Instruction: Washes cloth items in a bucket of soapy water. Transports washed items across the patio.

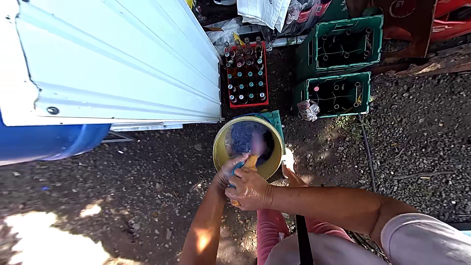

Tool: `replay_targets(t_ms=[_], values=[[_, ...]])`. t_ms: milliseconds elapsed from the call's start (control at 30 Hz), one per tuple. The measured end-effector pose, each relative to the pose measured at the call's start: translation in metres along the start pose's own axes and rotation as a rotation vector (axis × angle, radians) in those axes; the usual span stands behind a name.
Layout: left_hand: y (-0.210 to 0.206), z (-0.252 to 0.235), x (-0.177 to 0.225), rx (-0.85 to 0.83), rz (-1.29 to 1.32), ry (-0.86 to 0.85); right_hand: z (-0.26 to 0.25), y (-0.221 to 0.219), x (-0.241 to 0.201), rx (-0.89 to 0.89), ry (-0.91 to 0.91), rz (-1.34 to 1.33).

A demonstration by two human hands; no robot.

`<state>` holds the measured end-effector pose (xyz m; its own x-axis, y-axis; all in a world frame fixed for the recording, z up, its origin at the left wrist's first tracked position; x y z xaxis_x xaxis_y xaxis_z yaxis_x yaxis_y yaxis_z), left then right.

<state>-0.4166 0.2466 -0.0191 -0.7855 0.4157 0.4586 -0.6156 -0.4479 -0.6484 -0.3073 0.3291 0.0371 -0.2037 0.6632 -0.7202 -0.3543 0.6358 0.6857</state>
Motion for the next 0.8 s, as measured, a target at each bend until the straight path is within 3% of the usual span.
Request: replay_targets(t_ms=[133,233,333,400,533,633,700,800], values=[[0.009,-0.015,0.018,0.013,-0.515,0.177,-0.007,-0.005,0.005,-0.080,0.026,0.004],[0.009,-0.027,0.027,-0.030,-0.863,0.431,-0.014,-0.012,0.009,-0.211,0.029,0.021],[0.011,-0.032,0.030,0.045,-0.788,0.479,-0.020,-0.004,0.018,-0.300,-0.015,-0.053],[0.014,-0.023,0.024,0.175,-0.462,0.319,-0.023,0.003,0.030,-0.132,-0.096,-0.277],[0.057,-0.014,-0.041,0.040,0.267,-0.230,-0.037,0.011,0.067,0.527,-0.360,-1.230],[0.041,-0.011,-0.059,0.090,0.462,-0.446,-0.034,0.014,0.087,0.648,-0.602,-1.799],[0.020,-0.010,-0.063,0.138,0.526,-0.676,-0.028,0.007,0.093,0.654,-0.739,-1.956],[-0.003,-0.010,-0.061,0.209,0.603,-0.908,-0.021,0.003,0.093,0.779,-0.794,-1.856]])
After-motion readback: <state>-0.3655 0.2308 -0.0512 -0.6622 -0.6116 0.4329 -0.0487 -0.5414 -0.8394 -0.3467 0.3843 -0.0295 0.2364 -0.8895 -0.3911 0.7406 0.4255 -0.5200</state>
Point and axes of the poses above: each hand's wrist, its own z-axis away from the middle knuckle, its own y-axis out of the back of the hand, x = y × z, the point moved 1 cm from there along -z, towards the middle knuckle, and after that the axes turned 15 degrees about -x, right-handed, at the moved point
